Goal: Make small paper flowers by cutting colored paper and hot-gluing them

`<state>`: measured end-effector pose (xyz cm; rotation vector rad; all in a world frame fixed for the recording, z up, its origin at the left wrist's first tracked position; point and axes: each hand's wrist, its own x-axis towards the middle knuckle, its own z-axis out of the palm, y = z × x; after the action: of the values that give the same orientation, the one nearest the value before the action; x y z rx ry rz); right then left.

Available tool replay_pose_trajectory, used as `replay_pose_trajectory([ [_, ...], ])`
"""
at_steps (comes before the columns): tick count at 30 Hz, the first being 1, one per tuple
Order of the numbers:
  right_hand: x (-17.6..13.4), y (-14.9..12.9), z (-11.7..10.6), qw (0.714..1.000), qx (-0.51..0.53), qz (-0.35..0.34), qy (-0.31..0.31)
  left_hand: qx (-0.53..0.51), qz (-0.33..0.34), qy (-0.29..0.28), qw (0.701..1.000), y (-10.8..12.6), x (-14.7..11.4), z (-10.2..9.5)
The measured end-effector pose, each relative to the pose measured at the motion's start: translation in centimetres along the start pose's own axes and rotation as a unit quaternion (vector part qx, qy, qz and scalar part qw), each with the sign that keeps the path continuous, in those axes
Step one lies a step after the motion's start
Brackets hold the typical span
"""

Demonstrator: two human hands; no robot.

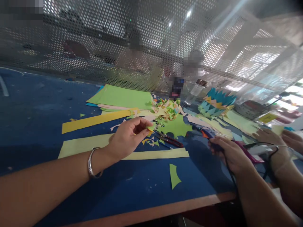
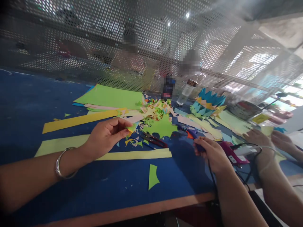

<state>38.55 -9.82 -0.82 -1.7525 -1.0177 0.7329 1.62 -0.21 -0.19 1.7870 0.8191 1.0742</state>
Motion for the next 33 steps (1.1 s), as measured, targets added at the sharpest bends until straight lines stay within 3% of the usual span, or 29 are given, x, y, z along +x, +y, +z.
replay_pose_trajectory([
  [9, -3.5, -2.1, 1.9, 0.969, 0.205, -0.045, -0.128, -0.035, -0.016, 0.005, 0.999, 0.0, 0.2, 0.2],
  [14, -4.6, -3.1, 3.8, 0.943, 0.294, -0.008, -0.155, -0.042, -0.023, 0.006, 0.999, -0.1, 0.2, 0.1],
  [22, -5.7, -3.0, 5.8, 0.914, 0.343, -0.004, -0.218, -0.040, -0.032, -0.012, 0.999, 0.1, -0.1, 0.2],
  [30, -6.7, -4.2, 7.9, 0.844, 0.462, 0.016, -0.270, -0.031, -0.006, -0.023, 0.999, 0.4, -0.1, 0.5],
  [33, -7.1, -4.1, 8.1, 0.849, 0.443, -0.008, -0.286, -0.030, 0.003, -0.027, 0.999, 0.5, -0.1, 0.5],
])
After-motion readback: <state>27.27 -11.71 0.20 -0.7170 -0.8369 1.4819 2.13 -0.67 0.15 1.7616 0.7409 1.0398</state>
